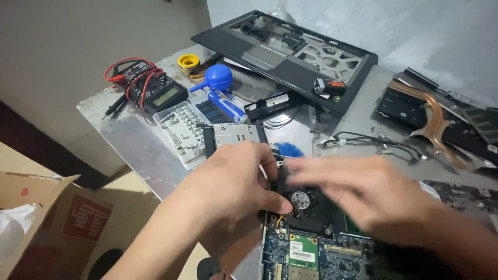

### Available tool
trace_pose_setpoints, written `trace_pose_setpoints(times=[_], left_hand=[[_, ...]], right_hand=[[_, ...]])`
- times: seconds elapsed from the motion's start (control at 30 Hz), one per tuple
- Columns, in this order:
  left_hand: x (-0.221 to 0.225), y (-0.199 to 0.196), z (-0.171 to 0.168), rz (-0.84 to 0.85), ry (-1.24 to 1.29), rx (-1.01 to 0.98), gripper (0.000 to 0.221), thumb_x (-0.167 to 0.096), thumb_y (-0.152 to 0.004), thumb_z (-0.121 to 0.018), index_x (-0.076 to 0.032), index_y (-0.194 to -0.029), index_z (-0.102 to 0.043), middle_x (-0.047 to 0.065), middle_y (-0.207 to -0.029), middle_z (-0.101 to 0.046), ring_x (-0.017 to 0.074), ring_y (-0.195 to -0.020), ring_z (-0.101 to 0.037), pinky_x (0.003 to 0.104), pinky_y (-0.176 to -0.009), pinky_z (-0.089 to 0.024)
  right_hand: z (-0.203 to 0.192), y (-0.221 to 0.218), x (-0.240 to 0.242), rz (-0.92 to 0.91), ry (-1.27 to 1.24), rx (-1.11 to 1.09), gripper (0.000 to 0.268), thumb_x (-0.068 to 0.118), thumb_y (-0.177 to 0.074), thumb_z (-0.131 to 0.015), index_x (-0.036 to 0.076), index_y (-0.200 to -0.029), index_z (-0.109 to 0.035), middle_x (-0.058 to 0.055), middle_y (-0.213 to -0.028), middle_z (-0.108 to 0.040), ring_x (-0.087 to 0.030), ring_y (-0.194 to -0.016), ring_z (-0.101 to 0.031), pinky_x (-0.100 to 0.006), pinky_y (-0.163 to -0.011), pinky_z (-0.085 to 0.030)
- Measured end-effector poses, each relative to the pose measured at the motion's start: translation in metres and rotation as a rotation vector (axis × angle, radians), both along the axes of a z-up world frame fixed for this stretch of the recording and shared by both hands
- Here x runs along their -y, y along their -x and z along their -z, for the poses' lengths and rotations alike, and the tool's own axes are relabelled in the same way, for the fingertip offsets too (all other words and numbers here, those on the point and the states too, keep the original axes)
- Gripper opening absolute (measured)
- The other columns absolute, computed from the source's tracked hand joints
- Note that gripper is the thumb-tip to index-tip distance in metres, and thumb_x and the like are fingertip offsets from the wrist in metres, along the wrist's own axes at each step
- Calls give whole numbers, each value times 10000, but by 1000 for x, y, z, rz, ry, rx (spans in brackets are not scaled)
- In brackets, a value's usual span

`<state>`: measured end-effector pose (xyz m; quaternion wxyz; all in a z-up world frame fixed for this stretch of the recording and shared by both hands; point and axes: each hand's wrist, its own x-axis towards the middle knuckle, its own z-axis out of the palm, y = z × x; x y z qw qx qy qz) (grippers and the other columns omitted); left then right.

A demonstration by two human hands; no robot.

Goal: Attempting to install a cooling fan and heatsink onto a laptop motherboard at a repair bench.

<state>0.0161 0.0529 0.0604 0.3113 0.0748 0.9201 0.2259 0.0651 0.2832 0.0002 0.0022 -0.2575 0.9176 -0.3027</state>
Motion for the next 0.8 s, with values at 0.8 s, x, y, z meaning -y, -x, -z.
trace_pose_setpoints(times=[0.8], left_hand=[[9,-28,2,431,3,-148,390,-127,-840,-556,-297,-1015,-861,-24,-1067,-865,229,-1015,-788,376,-868,-626]], right_hand=[[9,10,-1,-369,71,-175,291,230,-1008,-754,67,-1241,-812,-115,-1422,-810,-341,-1357,-751,-521,-1153,-574]])
